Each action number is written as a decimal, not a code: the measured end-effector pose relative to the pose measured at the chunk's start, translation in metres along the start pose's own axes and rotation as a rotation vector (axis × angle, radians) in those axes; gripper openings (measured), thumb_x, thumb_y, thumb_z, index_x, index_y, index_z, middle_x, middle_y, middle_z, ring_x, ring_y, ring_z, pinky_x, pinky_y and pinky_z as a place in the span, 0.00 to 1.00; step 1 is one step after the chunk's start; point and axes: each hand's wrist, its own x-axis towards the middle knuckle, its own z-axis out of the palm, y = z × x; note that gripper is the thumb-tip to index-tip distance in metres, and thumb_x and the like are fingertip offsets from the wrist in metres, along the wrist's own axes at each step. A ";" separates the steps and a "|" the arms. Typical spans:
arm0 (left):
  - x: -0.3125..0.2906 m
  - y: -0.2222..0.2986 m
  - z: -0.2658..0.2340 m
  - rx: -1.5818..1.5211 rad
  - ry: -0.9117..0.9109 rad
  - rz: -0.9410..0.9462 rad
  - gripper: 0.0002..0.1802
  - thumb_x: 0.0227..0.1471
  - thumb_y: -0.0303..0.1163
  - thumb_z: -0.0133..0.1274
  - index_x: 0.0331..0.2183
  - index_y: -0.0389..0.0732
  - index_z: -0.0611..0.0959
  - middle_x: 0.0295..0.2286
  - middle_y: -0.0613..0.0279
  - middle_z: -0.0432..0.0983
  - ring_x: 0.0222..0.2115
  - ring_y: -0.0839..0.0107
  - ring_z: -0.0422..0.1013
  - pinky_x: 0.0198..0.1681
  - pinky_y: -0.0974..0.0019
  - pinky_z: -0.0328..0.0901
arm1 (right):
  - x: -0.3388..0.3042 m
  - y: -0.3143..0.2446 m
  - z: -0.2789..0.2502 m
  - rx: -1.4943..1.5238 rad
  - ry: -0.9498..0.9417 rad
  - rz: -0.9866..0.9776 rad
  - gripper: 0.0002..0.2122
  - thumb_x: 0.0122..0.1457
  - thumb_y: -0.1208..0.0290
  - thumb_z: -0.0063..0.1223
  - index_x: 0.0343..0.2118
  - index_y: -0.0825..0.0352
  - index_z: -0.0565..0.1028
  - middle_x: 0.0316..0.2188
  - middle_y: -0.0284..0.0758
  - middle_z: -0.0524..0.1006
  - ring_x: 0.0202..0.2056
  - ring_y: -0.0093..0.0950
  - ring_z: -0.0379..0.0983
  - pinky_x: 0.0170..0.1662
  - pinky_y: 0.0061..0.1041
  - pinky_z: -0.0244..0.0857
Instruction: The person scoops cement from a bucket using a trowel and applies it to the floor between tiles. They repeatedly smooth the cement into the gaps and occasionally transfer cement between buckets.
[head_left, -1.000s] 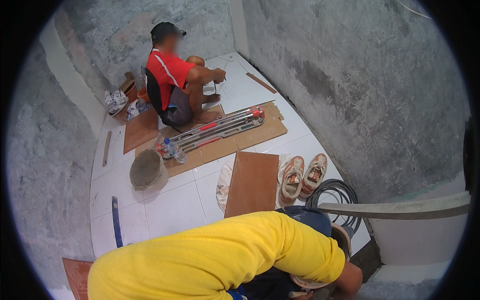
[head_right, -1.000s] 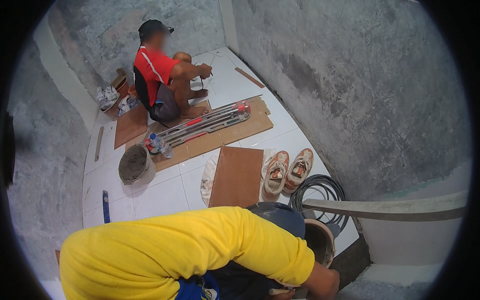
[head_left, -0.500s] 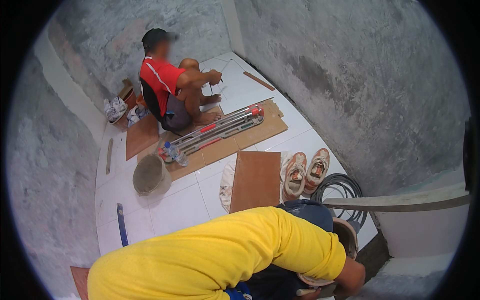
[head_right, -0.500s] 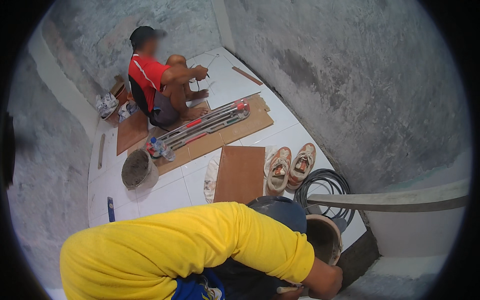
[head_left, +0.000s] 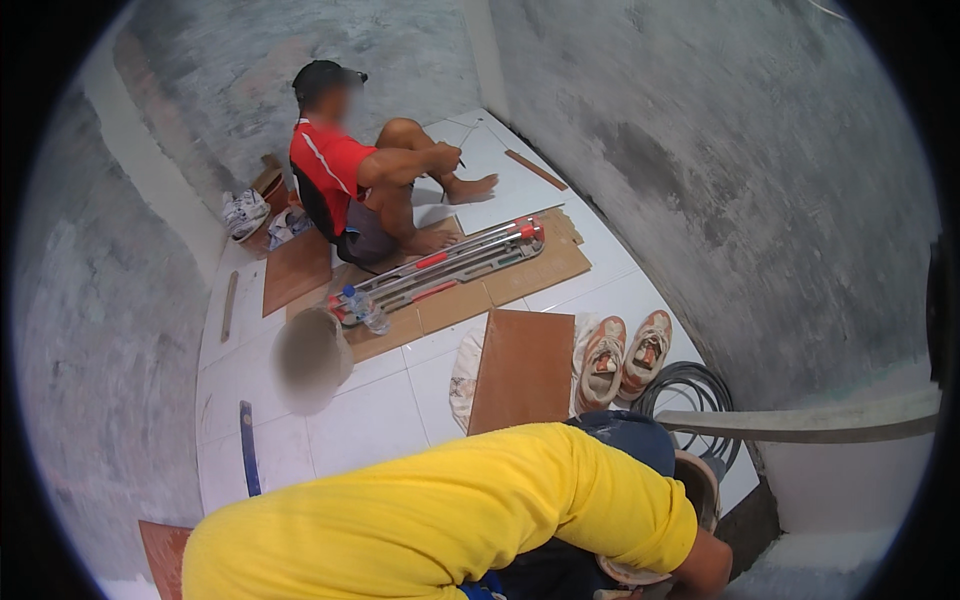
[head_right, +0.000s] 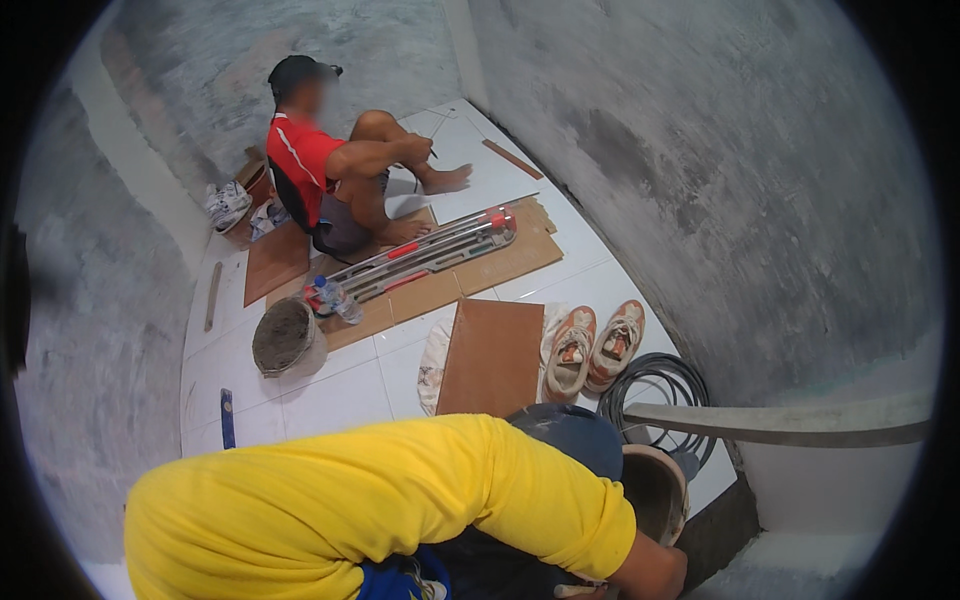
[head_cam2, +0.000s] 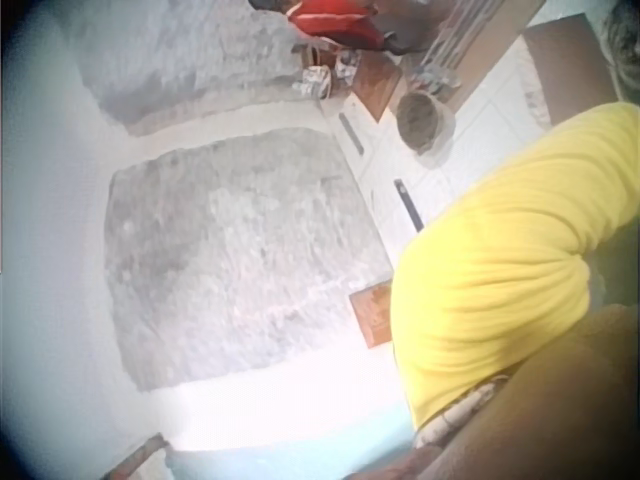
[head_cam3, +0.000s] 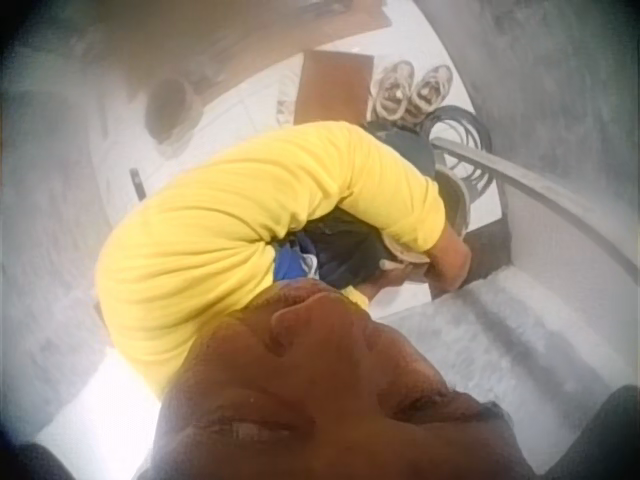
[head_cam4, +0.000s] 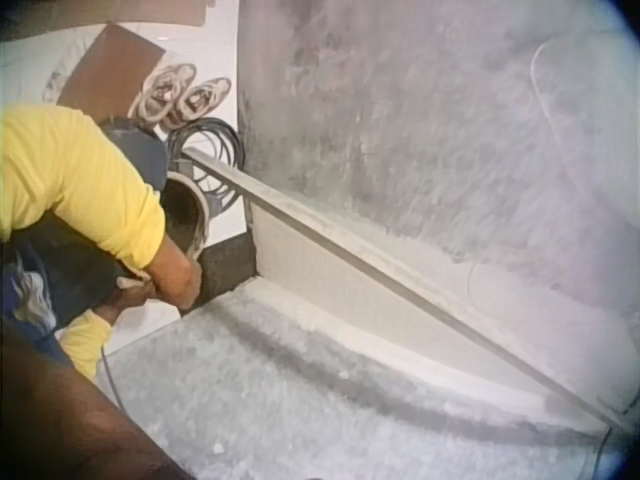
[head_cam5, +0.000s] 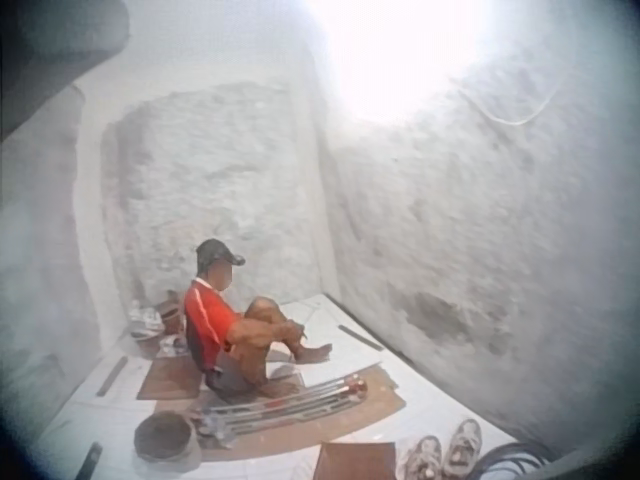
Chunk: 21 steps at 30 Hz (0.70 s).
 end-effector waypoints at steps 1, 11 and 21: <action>-0.001 -0.001 -0.002 -0.060 0.099 0.113 0.07 0.43 0.32 0.63 0.27 0.42 0.83 0.28 0.53 0.75 0.31 0.52 0.73 0.34 0.54 0.70 | 0.002 0.002 0.001 -0.009 -0.003 -0.014 0.21 0.63 0.57 0.50 0.47 0.72 0.77 0.42 0.47 0.80 0.43 0.37 0.76 0.48 0.31 0.72; -0.007 0.005 -0.004 -0.226 -0.045 -0.085 0.07 0.41 0.33 0.65 0.26 0.43 0.86 0.29 0.54 0.79 0.32 0.56 0.75 0.35 0.55 0.71 | 0.009 0.024 0.004 -0.079 -0.083 -0.146 0.21 0.62 0.57 0.50 0.47 0.72 0.77 0.41 0.46 0.80 0.42 0.36 0.76 0.48 0.31 0.72; 0.010 0.023 -0.022 0.133 -0.261 -0.142 0.08 0.37 0.34 0.68 0.25 0.43 0.89 0.28 0.53 0.81 0.31 0.57 0.76 0.35 0.54 0.71 | 0.032 0.112 -0.019 -0.260 -0.171 -0.338 0.21 0.61 0.57 0.50 0.47 0.72 0.77 0.40 0.46 0.80 0.42 0.36 0.76 0.48 0.31 0.72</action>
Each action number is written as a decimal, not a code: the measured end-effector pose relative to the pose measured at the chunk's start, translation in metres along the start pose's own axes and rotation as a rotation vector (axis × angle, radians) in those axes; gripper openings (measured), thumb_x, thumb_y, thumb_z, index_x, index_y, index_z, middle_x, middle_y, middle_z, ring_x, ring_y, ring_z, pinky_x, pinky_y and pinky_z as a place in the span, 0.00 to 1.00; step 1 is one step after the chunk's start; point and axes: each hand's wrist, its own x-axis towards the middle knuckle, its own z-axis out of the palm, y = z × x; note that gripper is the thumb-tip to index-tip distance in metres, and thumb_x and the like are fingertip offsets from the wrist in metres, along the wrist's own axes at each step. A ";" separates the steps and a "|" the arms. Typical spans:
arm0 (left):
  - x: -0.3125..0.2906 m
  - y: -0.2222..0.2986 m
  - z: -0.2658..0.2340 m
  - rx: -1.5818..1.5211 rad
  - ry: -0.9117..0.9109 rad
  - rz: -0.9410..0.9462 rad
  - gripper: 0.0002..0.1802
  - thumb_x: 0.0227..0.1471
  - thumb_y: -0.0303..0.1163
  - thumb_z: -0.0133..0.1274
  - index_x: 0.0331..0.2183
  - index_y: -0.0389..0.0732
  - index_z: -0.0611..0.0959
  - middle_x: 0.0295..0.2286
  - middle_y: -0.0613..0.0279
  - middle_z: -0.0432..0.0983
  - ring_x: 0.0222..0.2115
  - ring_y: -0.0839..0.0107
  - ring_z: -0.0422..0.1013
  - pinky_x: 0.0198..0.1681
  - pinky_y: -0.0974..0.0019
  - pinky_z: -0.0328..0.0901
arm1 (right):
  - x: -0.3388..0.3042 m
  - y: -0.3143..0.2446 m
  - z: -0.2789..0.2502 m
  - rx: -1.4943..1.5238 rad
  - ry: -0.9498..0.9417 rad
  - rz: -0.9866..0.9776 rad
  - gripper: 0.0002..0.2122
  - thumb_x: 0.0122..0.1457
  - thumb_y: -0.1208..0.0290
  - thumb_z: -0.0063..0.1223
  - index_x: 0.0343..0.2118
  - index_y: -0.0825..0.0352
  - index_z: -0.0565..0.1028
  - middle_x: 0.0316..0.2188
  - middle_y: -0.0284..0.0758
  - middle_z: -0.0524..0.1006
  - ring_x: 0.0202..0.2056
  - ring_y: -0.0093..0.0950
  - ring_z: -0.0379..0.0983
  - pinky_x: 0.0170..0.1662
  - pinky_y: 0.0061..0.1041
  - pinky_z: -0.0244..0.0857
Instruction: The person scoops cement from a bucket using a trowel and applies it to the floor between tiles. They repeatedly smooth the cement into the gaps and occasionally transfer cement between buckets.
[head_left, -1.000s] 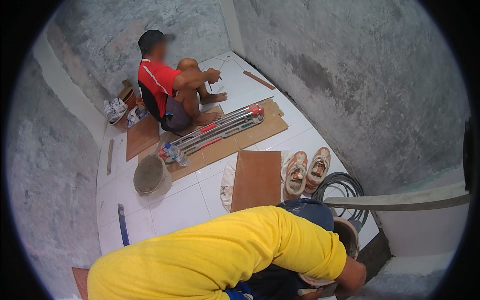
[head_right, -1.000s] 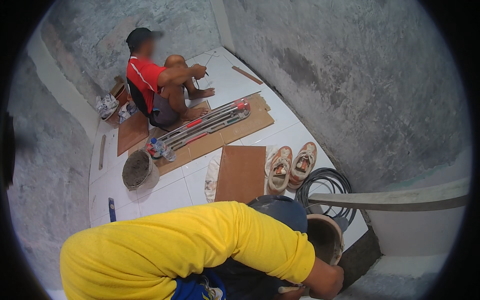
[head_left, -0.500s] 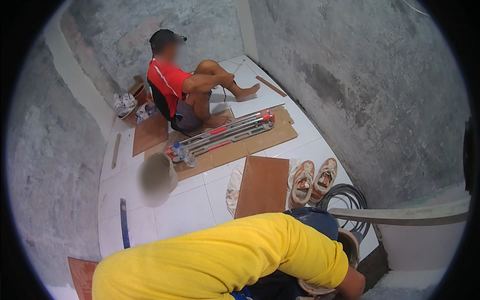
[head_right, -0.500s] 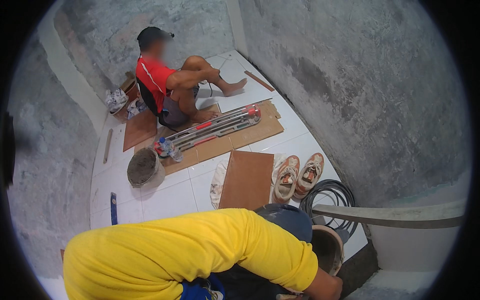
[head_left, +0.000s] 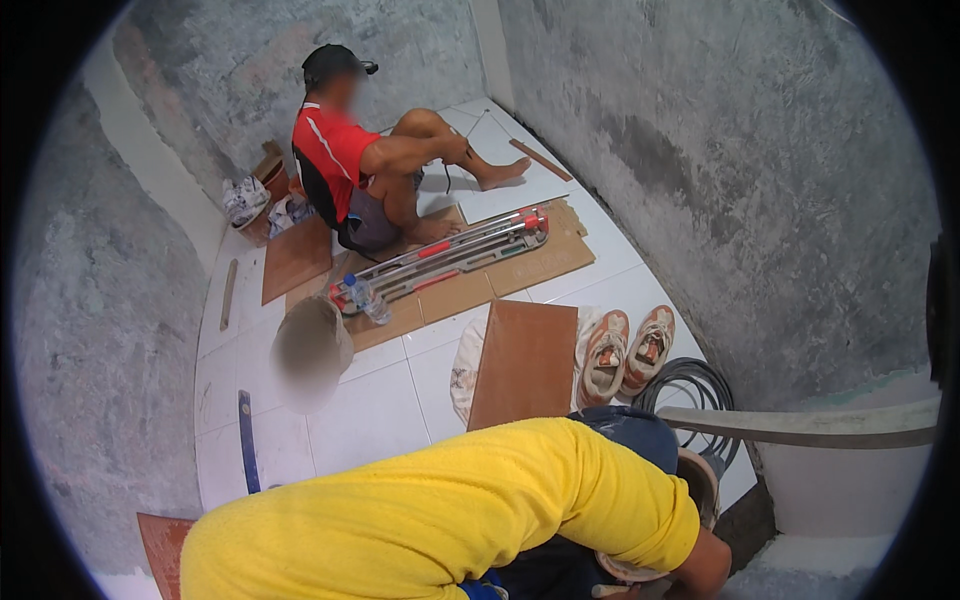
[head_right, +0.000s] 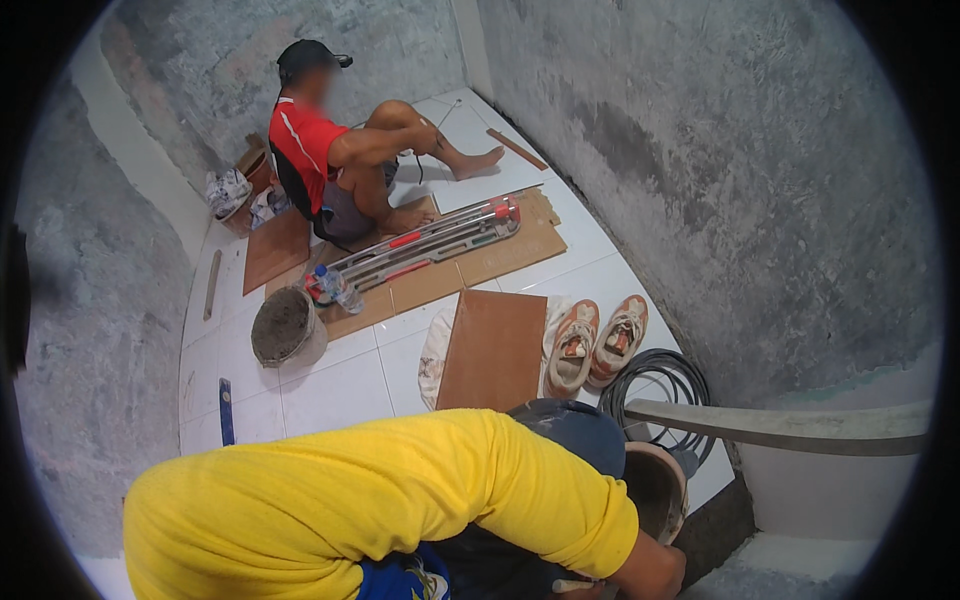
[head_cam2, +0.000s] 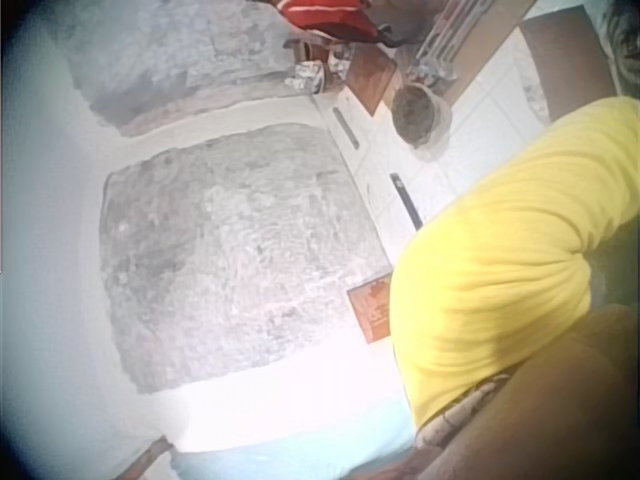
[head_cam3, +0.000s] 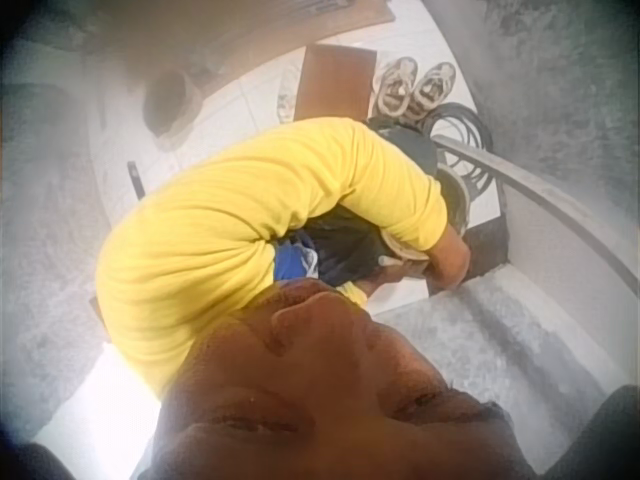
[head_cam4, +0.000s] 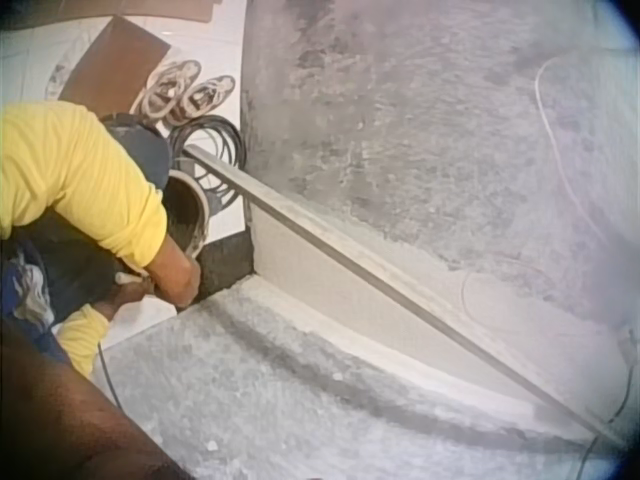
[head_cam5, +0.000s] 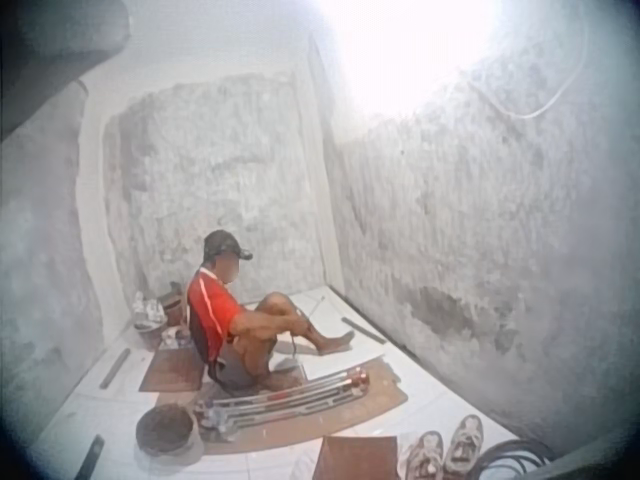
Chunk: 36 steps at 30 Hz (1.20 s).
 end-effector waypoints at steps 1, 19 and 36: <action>0.000 -0.002 0.003 -0.014 0.019 0.010 0.08 0.37 0.34 0.68 0.25 0.43 0.89 0.28 0.53 0.81 0.31 0.57 0.76 0.35 0.54 0.71 | -0.002 0.015 0.000 -0.023 -0.017 -0.017 0.21 0.61 0.57 0.50 0.47 0.72 0.77 0.40 0.46 0.80 0.42 0.36 0.76 0.48 0.30 0.72; 0.002 -0.010 0.017 0.027 0.073 -0.038 0.08 0.38 0.33 0.67 0.26 0.43 0.88 0.28 0.52 0.79 0.30 0.54 0.74 0.34 0.52 0.70 | 0.007 -0.116 -0.019 0.473 0.152 0.402 0.21 0.66 0.59 0.45 0.48 0.74 0.76 0.45 0.45 0.79 0.44 0.36 0.74 0.49 0.33 0.71; -0.011 0.015 -0.003 0.113 0.253 0.005 0.09 0.45 0.34 0.61 0.23 0.37 0.85 0.22 0.57 0.78 0.24 0.56 0.77 0.28 0.54 0.70 | 0.007 -0.124 -0.018 0.441 0.218 0.489 0.23 0.67 0.61 0.40 0.49 0.80 0.75 0.48 0.49 0.77 0.47 0.41 0.73 0.53 0.35 0.69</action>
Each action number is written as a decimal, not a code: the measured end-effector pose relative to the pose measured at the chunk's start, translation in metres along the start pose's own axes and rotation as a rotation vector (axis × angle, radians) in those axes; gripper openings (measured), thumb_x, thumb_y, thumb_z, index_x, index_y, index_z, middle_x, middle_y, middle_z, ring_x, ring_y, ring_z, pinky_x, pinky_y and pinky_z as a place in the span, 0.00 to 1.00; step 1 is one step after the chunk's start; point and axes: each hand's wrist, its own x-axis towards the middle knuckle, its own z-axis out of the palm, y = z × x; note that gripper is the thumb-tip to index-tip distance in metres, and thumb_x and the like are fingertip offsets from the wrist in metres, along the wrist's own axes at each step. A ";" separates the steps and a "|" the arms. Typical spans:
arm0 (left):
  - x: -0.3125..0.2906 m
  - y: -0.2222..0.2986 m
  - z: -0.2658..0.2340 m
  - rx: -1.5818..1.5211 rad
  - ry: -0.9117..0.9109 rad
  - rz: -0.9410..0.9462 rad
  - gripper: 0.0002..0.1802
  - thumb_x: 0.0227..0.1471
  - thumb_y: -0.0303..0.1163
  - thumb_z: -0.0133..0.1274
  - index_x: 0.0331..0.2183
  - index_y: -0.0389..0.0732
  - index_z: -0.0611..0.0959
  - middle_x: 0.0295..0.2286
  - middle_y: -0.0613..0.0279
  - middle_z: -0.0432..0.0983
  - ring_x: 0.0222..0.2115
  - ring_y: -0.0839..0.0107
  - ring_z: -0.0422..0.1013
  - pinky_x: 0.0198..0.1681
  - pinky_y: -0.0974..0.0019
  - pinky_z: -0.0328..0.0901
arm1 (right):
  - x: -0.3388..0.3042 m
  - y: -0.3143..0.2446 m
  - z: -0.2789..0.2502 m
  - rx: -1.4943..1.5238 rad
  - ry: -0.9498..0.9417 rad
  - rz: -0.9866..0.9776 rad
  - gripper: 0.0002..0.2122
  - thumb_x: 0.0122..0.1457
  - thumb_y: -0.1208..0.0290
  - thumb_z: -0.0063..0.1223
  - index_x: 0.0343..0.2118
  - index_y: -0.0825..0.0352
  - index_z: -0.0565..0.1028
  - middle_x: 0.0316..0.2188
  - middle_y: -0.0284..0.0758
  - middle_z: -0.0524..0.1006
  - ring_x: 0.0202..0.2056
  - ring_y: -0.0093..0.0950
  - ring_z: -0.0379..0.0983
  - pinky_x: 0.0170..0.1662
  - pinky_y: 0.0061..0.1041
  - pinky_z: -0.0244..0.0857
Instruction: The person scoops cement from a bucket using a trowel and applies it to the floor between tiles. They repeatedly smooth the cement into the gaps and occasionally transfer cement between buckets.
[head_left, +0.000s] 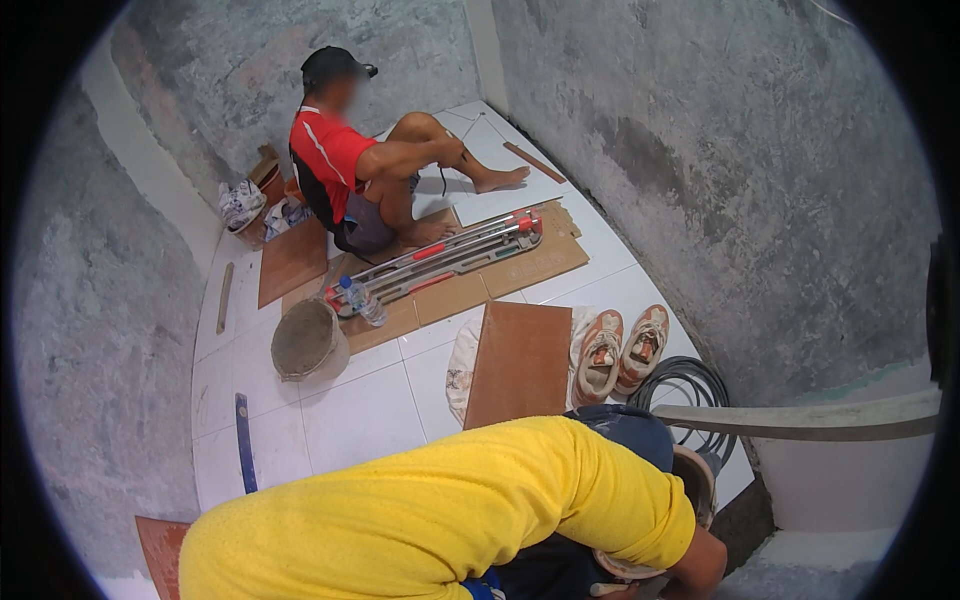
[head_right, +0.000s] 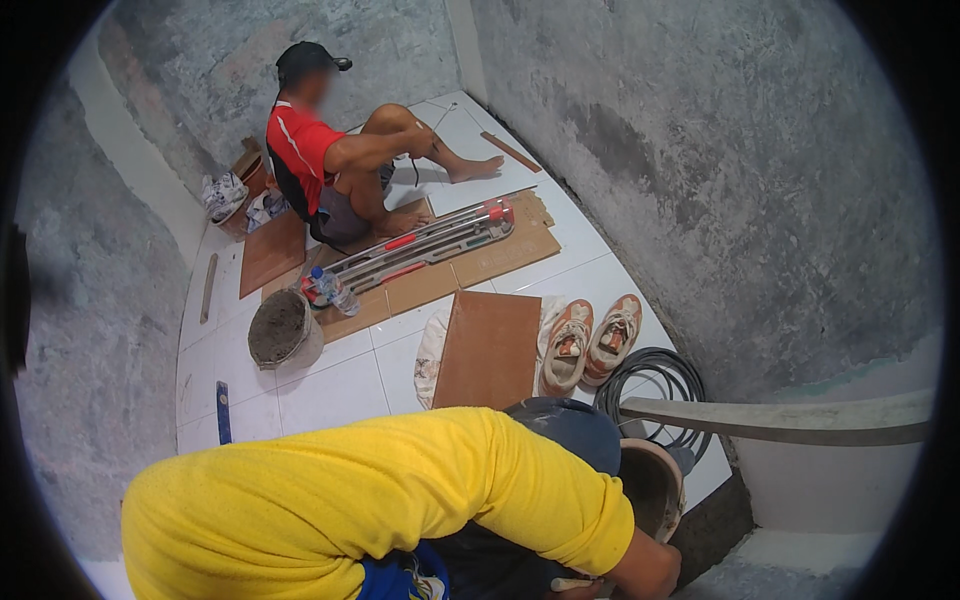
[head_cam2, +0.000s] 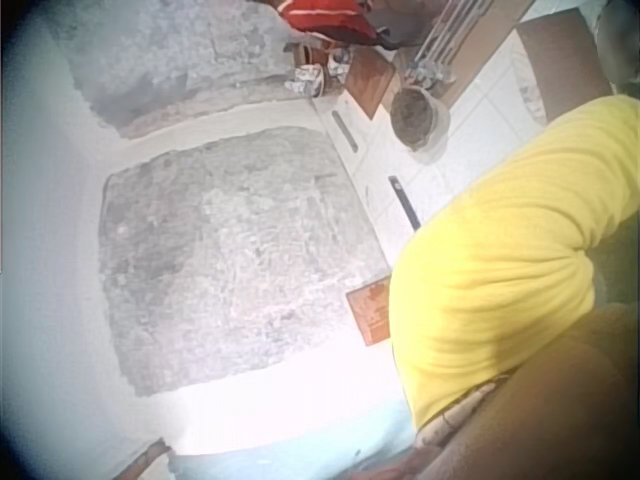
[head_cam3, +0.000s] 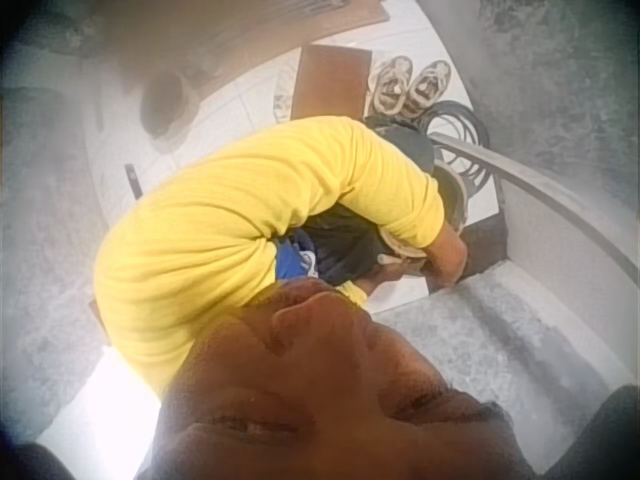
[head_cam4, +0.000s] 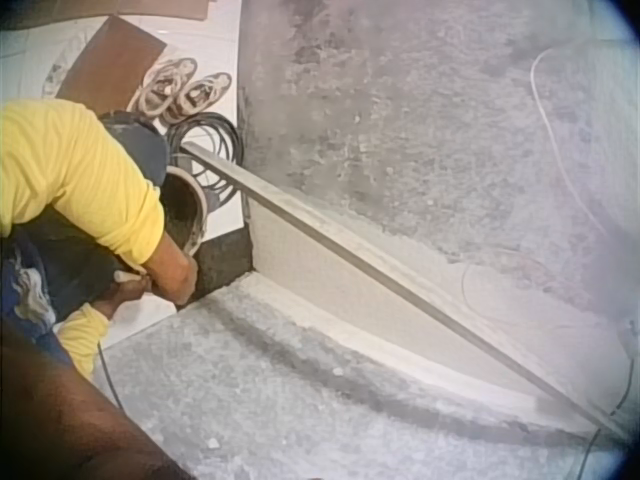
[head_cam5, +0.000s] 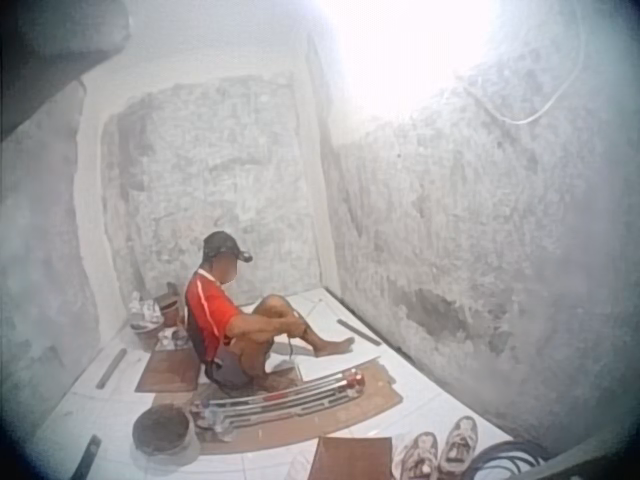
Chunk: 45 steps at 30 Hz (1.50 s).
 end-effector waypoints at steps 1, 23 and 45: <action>0.000 -0.002 0.002 -0.015 -0.005 0.005 0.09 0.45 0.34 0.61 0.23 0.37 0.85 0.23 0.56 0.78 0.24 0.56 0.77 0.28 0.54 0.70 | 0.000 0.001 0.000 -0.011 -0.009 -0.015 0.23 0.67 0.60 0.40 0.49 0.80 0.75 0.48 0.49 0.77 0.47 0.41 0.73 0.53 0.36 0.69; 0.005 -0.012 0.012 -0.180 -0.049 0.023 0.08 0.44 0.32 0.62 0.24 0.37 0.84 0.23 0.55 0.77 0.25 0.54 0.76 0.29 0.54 0.69 | 0.022 0.030 0.008 -0.168 -0.092 -0.327 0.25 0.66 0.58 0.39 0.49 0.80 0.75 0.47 0.52 0.77 0.47 0.43 0.73 0.53 0.37 0.68; 0.000 -0.011 0.007 -0.240 -0.036 0.019 0.07 0.43 0.31 0.63 0.25 0.38 0.83 0.24 0.53 0.76 0.26 0.53 0.75 0.30 0.53 0.69 | 0.148 0.336 -0.096 -0.435 -0.187 -0.816 0.26 0.66 0.56 0.39 0.48 0.80 0.75 0.47 0.54 0.76 0.47 0.45 0.72 0.53 0.39 0.67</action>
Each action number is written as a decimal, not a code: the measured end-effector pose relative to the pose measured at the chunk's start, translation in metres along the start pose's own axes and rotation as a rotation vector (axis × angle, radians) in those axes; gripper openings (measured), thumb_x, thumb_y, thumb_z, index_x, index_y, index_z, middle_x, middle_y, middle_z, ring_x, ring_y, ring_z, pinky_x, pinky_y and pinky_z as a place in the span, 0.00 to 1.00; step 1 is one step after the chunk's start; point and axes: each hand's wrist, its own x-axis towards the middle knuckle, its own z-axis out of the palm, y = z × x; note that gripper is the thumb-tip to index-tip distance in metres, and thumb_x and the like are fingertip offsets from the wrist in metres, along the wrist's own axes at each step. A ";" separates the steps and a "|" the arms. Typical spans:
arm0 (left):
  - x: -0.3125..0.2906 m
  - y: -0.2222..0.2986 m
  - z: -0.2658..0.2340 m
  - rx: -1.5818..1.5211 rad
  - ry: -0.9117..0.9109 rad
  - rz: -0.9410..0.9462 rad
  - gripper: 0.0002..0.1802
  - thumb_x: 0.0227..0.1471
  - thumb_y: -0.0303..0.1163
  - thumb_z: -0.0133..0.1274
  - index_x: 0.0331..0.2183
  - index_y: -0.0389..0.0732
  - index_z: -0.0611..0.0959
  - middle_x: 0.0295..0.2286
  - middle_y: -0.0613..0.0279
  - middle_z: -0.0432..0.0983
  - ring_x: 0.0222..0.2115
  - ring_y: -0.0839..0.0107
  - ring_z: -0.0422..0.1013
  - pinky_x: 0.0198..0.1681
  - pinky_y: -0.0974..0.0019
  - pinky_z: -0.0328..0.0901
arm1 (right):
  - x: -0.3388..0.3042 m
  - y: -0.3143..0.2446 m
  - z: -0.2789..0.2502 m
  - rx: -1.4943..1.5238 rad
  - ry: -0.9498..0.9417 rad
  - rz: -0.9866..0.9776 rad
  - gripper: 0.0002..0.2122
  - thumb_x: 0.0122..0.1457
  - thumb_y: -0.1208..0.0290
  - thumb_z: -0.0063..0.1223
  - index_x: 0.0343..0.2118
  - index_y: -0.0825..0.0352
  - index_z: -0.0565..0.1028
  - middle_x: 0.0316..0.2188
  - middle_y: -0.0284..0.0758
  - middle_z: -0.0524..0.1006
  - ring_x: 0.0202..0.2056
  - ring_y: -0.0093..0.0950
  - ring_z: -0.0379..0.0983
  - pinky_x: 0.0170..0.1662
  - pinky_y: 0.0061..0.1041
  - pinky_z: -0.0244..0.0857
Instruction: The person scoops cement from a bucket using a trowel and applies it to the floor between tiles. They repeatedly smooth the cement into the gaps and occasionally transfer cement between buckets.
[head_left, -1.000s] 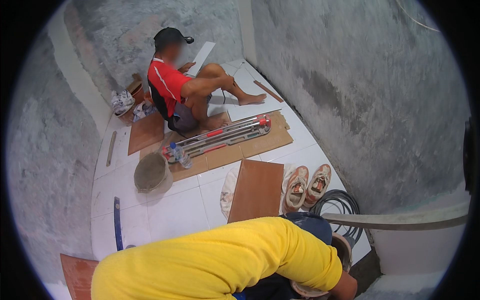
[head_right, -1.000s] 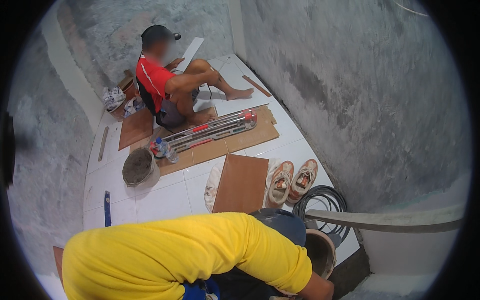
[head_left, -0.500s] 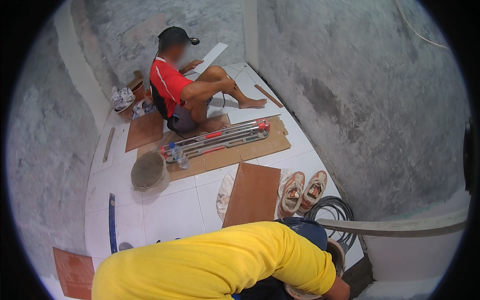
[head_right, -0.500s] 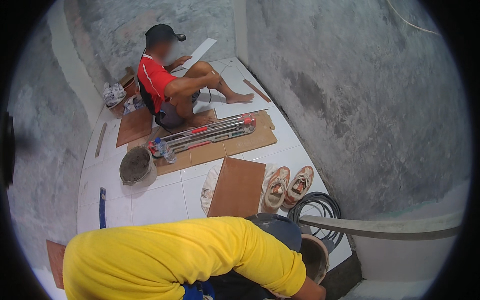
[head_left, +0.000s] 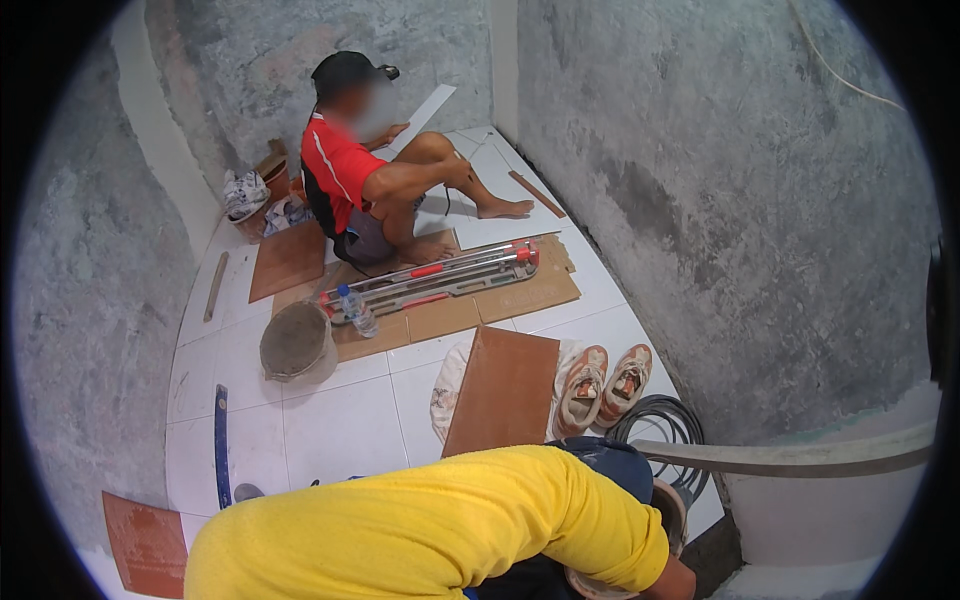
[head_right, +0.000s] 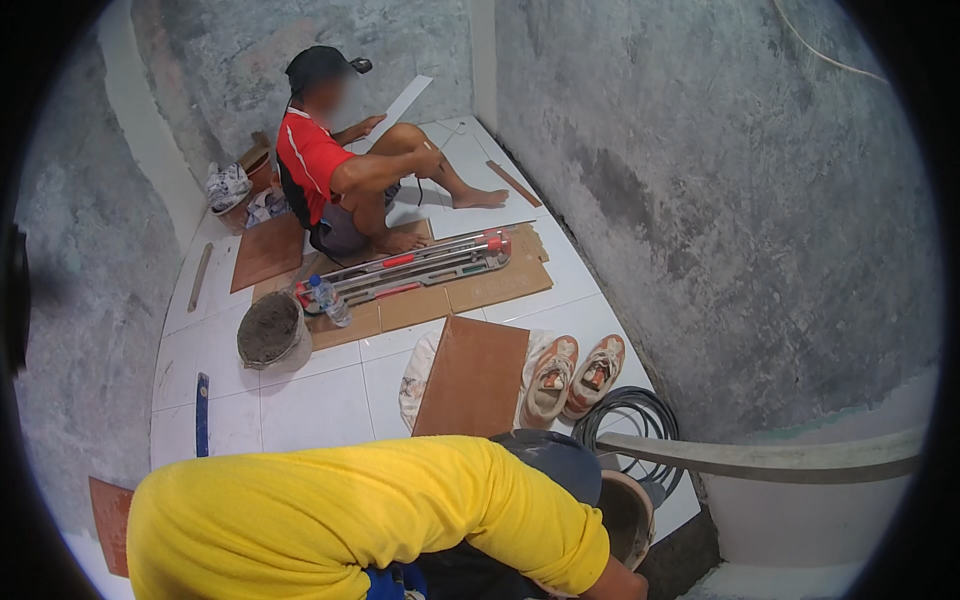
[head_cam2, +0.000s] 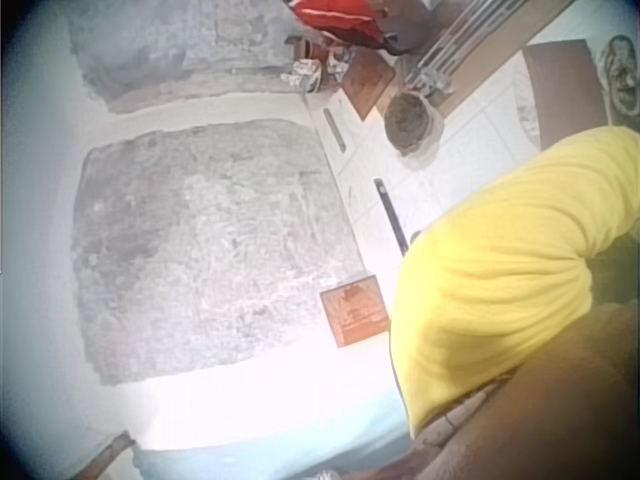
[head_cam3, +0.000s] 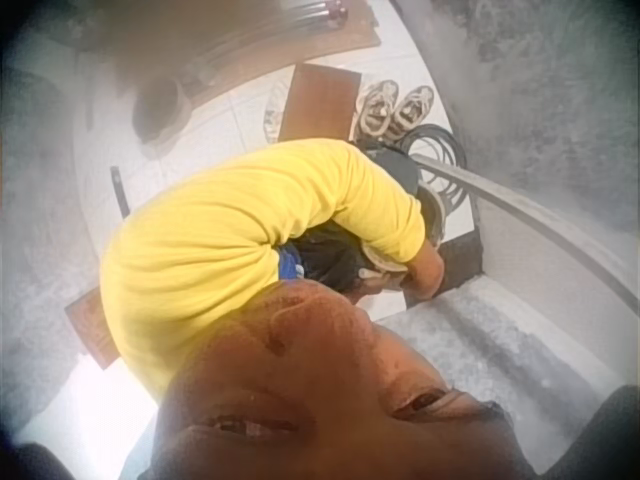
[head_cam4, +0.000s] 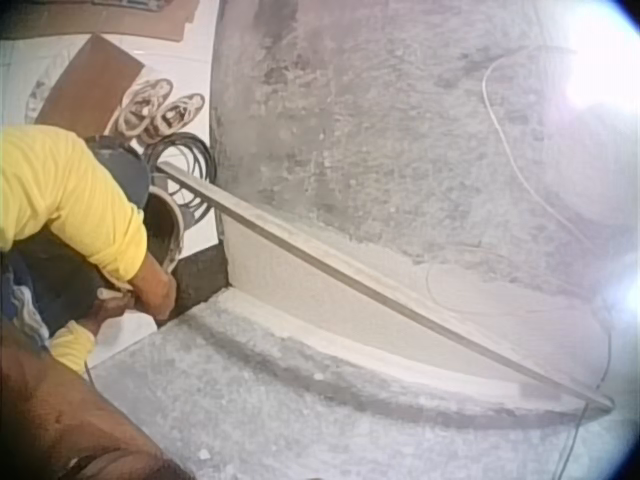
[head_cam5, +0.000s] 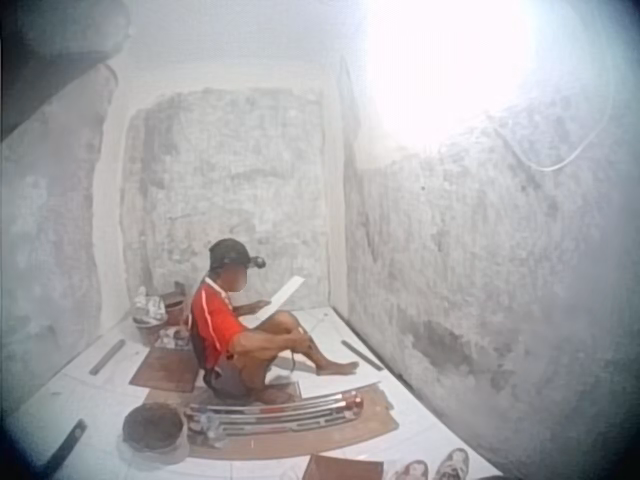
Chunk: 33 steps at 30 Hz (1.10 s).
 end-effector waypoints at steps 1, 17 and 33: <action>-0.001 0.001 0.004 -0.012 0.011 0.002 0.07 0.43 0.31 0.63 0.25 0.38 0.83 0.24 0.52 0.75 0.26 0.52 0.75 0.31 0.53 0.69 | -0.004 0.004 -0.009 -0.008 -0.004 0.009 0.26 0.66 0.56 0.39 0.48 0.80 0.75 0.47 0.54 0.76 0.47 0.45 0.71 0.53 0.39 0.67; 0.006 -0.009 0.016 -0.064 0.019 0.036 0.07 0.42 0.30 0.63 0.25 0.38 0.83 0.25 0.51 0.75 0.27 0.51 0.74 0.31 0.53 0.69 | 0.040 -0.093 -0.021 0.010 0.079 0.137 0.26 0.67 0.54 0.40 0.46 0.79 0.75 0.46 0.53 0.75 0.48 0.45 0.69 0.53 0.40 0.66; 0.004 -0.001 0.006 -0.063 0.029 0.042 0.07 0.42 0.29 0.64 0.26 0.38 0.82 0.25 0.50 0.74 0.28 0.50 0.73 0.32 0.53 0.69 | 0.150 -0.344 -0.075 0.321 0.148 0.679 0.25 0.67 0.54 0.42 0.46 0.79 0.74 0.46 0.49 0.75 0.47 0.42 0.69 0.52 0.40 0.66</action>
